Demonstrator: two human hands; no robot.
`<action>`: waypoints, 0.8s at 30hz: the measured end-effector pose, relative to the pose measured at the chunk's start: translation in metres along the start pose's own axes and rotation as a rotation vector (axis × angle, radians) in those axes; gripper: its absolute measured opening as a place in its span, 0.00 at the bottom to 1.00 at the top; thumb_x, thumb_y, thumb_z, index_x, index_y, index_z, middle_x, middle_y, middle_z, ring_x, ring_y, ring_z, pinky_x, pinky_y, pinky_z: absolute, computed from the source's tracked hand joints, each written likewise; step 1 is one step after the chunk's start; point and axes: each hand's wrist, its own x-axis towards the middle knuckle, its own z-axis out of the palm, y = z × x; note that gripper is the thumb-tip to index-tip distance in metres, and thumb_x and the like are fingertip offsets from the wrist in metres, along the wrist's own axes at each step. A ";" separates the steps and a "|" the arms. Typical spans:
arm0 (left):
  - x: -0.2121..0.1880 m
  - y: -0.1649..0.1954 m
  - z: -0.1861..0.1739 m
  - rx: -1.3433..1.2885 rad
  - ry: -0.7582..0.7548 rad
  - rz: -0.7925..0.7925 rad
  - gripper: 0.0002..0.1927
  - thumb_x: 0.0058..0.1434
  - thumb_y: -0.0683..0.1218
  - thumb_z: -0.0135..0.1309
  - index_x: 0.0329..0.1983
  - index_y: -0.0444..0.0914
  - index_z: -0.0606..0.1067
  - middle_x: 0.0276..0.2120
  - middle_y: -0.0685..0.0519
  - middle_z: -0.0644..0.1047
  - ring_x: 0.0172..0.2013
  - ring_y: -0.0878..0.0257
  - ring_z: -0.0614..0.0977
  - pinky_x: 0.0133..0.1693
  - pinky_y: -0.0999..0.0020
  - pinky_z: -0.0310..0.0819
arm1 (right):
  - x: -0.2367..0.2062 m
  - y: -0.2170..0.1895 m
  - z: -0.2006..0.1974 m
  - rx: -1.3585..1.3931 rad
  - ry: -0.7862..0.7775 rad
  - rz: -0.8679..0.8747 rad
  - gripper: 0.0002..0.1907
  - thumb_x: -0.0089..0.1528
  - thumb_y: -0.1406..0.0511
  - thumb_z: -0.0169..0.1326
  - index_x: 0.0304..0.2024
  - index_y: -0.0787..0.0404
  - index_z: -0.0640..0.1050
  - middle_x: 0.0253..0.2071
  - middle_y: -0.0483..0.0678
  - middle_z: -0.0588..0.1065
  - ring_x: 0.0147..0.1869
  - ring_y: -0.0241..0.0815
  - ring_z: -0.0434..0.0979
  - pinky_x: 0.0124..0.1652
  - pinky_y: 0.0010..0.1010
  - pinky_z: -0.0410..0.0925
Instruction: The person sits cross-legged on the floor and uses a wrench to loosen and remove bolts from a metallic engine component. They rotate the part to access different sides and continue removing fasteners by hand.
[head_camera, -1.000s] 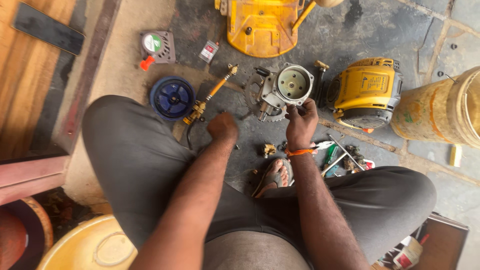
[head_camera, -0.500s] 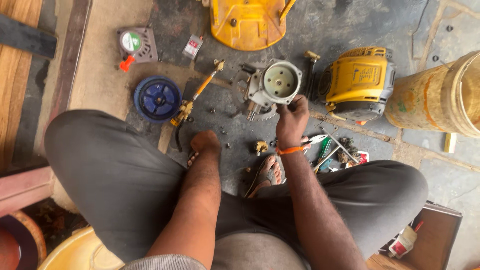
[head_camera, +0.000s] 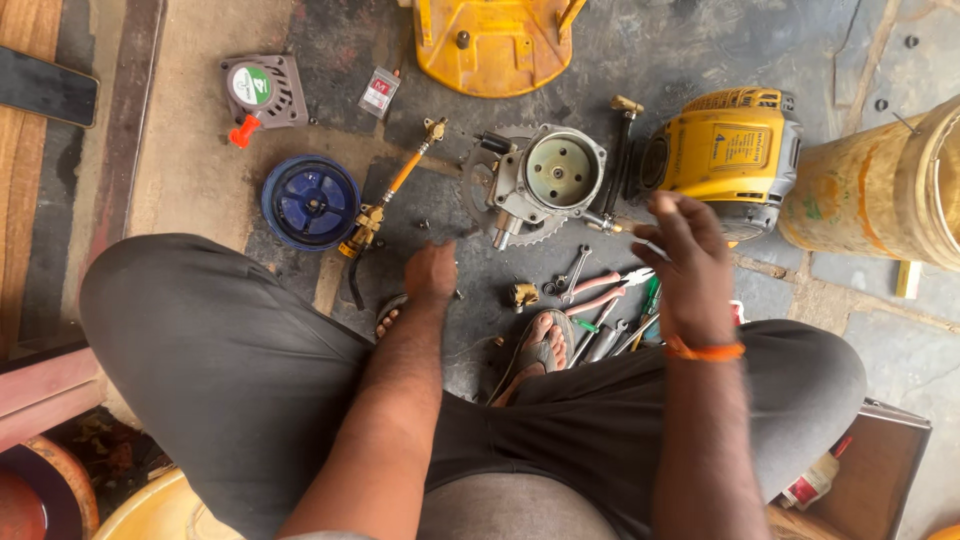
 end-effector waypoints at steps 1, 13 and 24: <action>-0.001 0.001 0.005 0.026 0.021 0.037 0.07 0.72 0.46 0.49 0.47 0.42 0.77 0.48 0.41 0.79 0.47 0.44 0.83 0.48 0.51 0.80 | -0.006 -0.002 -0.003 -0.049 -0.027 -0.033 0.14 0.69 0.60 0.57 0.53 0.59 0.75 0.48 0.44 0.76 0.47 0.37 0.77 0.48 0.31 0.73; -0.003 0.020 0.009 -0.359 -0.262 -0.323 0.18 0.75 0.52 0.43 0.51 0.37 0.80 0.54 0.39 0.77 0.55 0.40 0.78 0.56 0.51 0.73 | 0.007 0.032 0.017 -0.355 -0.076 -0.019 0.16 0.68 0.58 0.56 0.51 0.63 0.77 0.44 0.46 0.77 0.44 0.35 0.78 0.42 0.28 0.73; -0.034 0.029 0.047 -0.043 -0.266 -0.044 0.23 0.66 0.51 0.48 0.63 0.41 0.69 0.55 0.40 0.75 0.52 0.44 0.81 0.50 0.53 0.78 | 0.000 0.026 0.033 -0.615 -0.145 -0.058 0.19 0.67 0.55 0.57 0.52 0.63 0.77 0.45 0.48 0.79 0.45 0.36 0.78 0.42 0.29 0.73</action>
